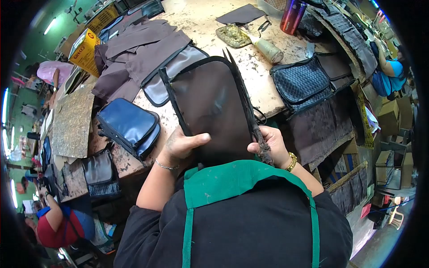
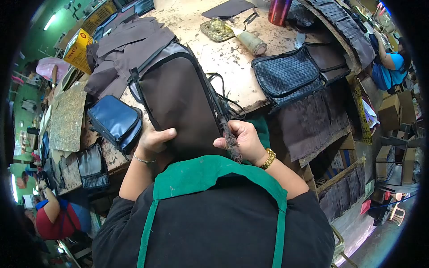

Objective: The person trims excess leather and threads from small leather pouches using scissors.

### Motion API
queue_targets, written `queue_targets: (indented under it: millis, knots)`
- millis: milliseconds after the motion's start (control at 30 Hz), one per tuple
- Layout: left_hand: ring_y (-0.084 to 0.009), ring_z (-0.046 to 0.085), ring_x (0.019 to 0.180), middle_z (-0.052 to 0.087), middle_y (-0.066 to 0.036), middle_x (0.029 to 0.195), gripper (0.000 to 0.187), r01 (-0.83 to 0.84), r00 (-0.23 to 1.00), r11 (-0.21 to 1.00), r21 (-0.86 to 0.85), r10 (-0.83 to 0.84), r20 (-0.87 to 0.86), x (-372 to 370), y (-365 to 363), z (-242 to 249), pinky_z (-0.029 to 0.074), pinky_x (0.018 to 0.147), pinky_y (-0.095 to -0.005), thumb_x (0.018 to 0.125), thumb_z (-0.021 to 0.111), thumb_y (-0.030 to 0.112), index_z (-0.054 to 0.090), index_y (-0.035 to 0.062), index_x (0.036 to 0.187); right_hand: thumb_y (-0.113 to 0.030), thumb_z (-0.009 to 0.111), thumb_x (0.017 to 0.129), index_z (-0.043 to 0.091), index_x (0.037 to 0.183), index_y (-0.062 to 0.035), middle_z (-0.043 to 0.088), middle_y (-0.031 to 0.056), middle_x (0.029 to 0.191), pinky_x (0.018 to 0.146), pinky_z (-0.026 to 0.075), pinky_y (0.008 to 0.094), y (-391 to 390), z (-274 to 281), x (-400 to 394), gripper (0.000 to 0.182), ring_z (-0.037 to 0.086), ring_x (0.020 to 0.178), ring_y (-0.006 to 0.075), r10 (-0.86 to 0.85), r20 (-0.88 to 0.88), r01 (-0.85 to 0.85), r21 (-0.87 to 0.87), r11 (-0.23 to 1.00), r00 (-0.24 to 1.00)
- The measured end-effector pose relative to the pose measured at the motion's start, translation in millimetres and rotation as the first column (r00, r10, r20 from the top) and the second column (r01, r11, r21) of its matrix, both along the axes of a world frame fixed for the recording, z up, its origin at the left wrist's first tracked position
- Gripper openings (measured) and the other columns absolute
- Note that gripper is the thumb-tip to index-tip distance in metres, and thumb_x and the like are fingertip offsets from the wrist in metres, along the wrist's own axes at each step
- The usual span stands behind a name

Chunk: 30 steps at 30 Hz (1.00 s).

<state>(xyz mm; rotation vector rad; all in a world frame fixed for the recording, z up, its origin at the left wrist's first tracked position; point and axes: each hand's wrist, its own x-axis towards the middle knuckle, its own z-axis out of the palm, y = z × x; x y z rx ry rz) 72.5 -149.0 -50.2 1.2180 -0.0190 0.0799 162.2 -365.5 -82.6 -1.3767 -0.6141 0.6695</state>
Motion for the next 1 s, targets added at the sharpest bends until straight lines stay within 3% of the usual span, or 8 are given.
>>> queue_targets:
  millis: [33,100,167,233,367,633,733,1000]
  knots:
    - [-0.0197,0.051,0.097,0.052,-0.011,0.107,0.051,0.002,1.000,1.000,0.001,-0.002,0.004,1,4,-3,0.040,0.085,-0.0301,0.071,0.064,0.009,0.042,-0.0018,0.115,-0.023,0.076,0.064,0.047,0.060,-0.0059,0.042,-0.0057,0.056,0.046,0.031,0.0190,0,1,1,0.034,0.035,0.053,0.0026,-0.006,0.008,0.007,-0.011,1.000,1.000]
    - [-0.0201,0.052,0.095,0.051,-0.012,0.107,0.056,0.028,0.993,0.862,-0.505,-0.083,-0.087,4,13,-5,0.043,0.082,-0.0315,0.070,0.066,0.012,0.040,-0.0022,0.117,-0.023,0.076,0.064,0.046,0.060,-0.0061,0.041,-0.0058,0.056,0.046,0.030,0.0189,0,4,1,0.034,0.035,0.053,0.0023,-0.014,-0.011,0.014,-0.021,1.000,1.000]
    - [-0.0188,0.055,0.090,0.054,-0.012,0.103,0.050,0.004,0.993,0.856,-0.516,-0.063,-0.098,10,15,5,0.045,0.077,-0.0311,0.069,0.066,0.008,0.044,-0.0029,0.113,-0.023,0.075,0.064,0.046,0.061,-0.0063,0.041,-0.0060,0.056,0.046,0.030,0.0188,1,6,0,0.034,0.035,0.052,0.0021,-0.015,-0.027,0.014,-0.029,0.999,1.000]
    - [-0.0165,0.055,0.086,0.057,-0.010,0.097,0.041,-0.170,0.972,0.984,-0.047,0.159,-0.174,15,12,13,0.045,0.077,-0.0288,0.069,0.066,0.005,0.049,-0.0018,0.106,-0.019,0.075,0.065,0.047,0.061,-0.0066,0.042,-0.0060,0.056,0.046,0.030,0.0183,1,7,-3,0.031,0.034,0.052,0.0017,0.012,-0.116,-0.009,0.023,1.000,0.993]
    - [-0.0133,0.055,0.083,0.058,-0.006,0.093,0.034,-0.197,0.964,0.980,-0.009,0.192,-0.183,10,-1,12,0.044,0.076,-0.0264,0.071,0.064,0.001,0.052,-0.0001,0.102,-0.029,0.076,0.063,0.046,0.069,-0.0055,0.041,-0.0039,0.064,0.051,0.032,0.0197,2,2,-3,0.039,0.037,0.058,0.0039,0.082,0.006,-0.082,0.069,0.994,0.997]
    - [-0.0117,0.055,0.082,0.058,-0.004,0.093,0.030,-0.200,0.964,0.976,0.090,0.212,-0.158,3,-1,10,0.043,0.075,-0.0249,0.072,0.064,0.001,0.055,0.0015,0.100,-0.050,0.076,0.053,0.049,0.078,-0.0039,0.046,-0.0023,0.072,0.056,0.037,0.0188,1,-6,4,0.059,0.043,0.062,0.0052,0.091,-0.079,-0.089,0.024,0.996,0.993]
    - [-0.0114,0.054,0.082,0.058,-0.004,0.093,0.032,-0.194,0.966,0.977,0.083,0.206,-0.159,4,-1,8,0.043,0.075,-0.0249,0.071,0.064,0.001,0.054,0.0011,0.102,-0.034,0.076,0.060,0.046,0.065,-0.0049,0.040,-0.0038,0.062,0.049,0.031,0.0203,3,-5,-1,0.043,0.036,0.056,0.0050,0.045,-0.054,-0.040,0.103,0.994,0.998]
    - [-0.0114,0.054,0.083,0.059,-0.004,0.093,0.032,-0.200,0.973,0.974,0.109,0.211,-0.097,4,4,14,0.043,0.076,-0.0251,0.070,0.064,-0.001,0.055,0.0004,0.101,-0.029,0.075,0.062,0.046,0.063,-0.0042,0.041,-0.0037,0.060,0.049,0.032,0.0200,-3,-5,0,0.038,0.037,0.055,0.0045,0.023,0.079,-0.026,0.034,0.999,0.997]
